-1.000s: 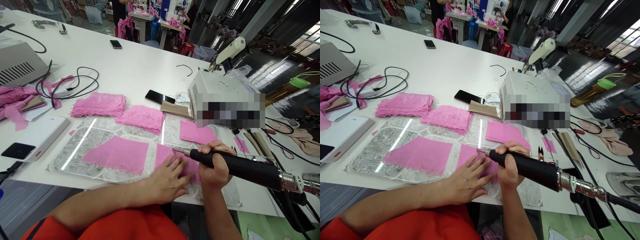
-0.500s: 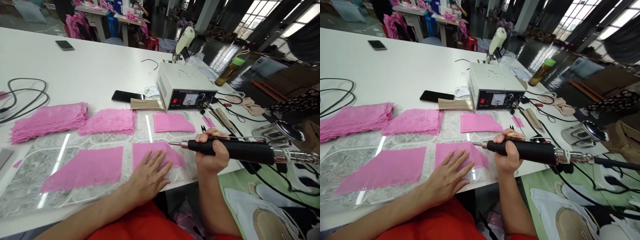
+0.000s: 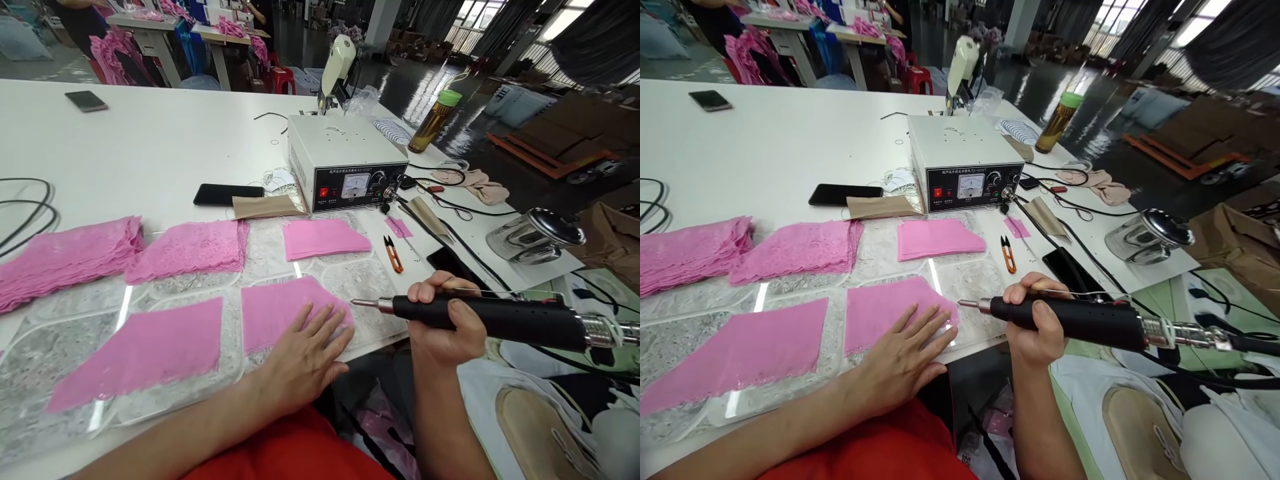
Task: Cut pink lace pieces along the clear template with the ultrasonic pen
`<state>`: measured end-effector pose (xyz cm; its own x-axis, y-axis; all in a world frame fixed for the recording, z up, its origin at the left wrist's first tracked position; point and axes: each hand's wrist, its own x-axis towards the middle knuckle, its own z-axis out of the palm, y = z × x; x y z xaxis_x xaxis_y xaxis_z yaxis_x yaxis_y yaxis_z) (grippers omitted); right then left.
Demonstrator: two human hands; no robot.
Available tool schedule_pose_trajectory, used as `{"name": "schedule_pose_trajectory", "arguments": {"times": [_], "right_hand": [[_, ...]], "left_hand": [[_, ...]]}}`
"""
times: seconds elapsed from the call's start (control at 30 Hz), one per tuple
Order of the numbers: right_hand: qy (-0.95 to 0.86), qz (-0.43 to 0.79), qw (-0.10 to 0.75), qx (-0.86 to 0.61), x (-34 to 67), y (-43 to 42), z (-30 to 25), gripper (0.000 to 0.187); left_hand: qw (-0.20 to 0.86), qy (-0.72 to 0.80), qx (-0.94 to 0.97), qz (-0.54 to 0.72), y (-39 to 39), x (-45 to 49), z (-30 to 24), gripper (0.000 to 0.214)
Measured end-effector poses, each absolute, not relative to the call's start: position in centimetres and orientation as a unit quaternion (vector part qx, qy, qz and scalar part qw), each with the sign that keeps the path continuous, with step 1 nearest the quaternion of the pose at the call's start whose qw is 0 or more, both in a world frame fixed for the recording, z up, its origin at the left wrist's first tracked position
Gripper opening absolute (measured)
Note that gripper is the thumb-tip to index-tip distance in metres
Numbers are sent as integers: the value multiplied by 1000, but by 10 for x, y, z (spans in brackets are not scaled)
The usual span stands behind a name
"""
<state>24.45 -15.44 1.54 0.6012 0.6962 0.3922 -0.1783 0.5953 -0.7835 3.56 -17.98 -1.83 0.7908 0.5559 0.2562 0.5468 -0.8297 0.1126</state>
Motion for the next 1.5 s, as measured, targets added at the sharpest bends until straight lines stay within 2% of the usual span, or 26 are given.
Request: {"name": "schedule_pose_trajectory", "arguments": {"times": [1.5], "right_hand": [[-413,309,784,-345,242,-157,13,13]], "left_hand": [[14,281,945,165,-183,36,-24,43]]}}
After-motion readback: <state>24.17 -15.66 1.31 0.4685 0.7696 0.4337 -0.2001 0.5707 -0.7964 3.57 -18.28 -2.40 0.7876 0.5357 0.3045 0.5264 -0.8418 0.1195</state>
